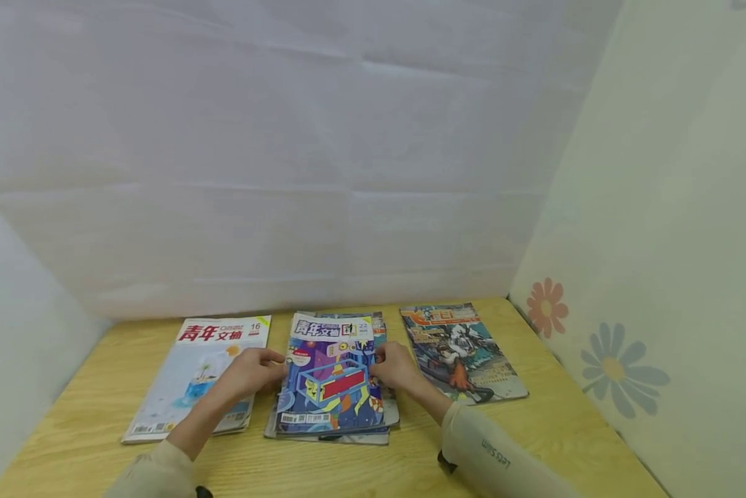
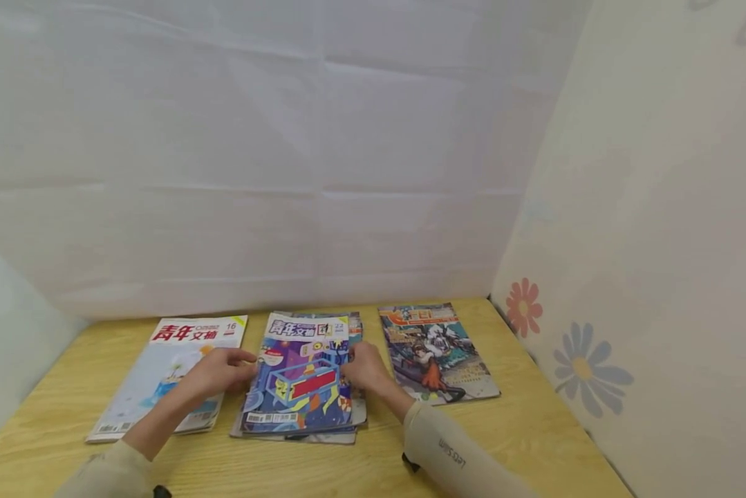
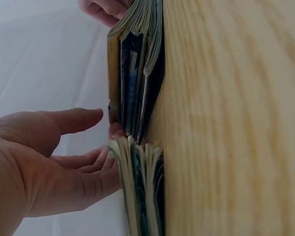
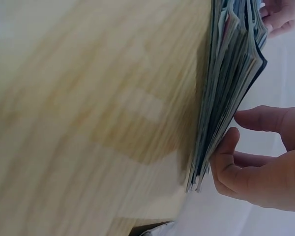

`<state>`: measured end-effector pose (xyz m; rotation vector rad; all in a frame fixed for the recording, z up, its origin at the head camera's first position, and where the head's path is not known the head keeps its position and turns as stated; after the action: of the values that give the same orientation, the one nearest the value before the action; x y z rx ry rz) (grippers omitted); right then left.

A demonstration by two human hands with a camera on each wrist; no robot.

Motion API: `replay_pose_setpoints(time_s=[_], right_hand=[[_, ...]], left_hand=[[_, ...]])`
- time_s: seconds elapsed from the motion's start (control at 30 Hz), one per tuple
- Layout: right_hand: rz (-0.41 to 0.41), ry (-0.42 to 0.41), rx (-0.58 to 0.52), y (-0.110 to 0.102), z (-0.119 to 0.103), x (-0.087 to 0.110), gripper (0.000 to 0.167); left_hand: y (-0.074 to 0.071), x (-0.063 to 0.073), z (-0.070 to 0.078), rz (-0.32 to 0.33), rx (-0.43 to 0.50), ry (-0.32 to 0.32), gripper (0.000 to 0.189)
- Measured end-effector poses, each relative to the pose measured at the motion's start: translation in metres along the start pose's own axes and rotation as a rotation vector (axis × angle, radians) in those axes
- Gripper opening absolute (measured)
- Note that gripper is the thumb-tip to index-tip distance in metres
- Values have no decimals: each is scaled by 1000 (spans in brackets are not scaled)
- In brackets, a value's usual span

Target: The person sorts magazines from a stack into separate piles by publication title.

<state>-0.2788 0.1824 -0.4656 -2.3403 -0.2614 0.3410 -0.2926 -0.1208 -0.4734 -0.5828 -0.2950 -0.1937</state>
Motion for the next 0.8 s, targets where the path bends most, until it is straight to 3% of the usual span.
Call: replay_pose_setpoints(time_s=[0.17,0.27,0.43,0.53,0.8], right_hand=[[-15,11,-19,1,3,-1,14],[-15,19,-50,1,5,0,12],[1,50,-69,-3,5,-1,41],[2,70,-79,-5,5,-3,44],[40,55,-209,-7,9,-3,56]], left_hand=[[6,-2,-1,-72,178,-65,50],[9,-1,-1,-108,227,-44,53],[12,1,2,-183,299,31,53],[11,1,5,-226,339,66,52],[5,9,11,-272,430,112,54]])
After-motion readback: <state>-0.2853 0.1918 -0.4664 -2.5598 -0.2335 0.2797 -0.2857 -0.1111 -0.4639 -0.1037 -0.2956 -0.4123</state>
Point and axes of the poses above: each hand's wrist, its own x-axis away from the middle knuckle, its own y-axis out of the palm, z = x × y, the point moved 2 cm from there along -x, towards the middle knuckle, and after that the axes turned 13 degrees about -y, right-handed, at the moved point
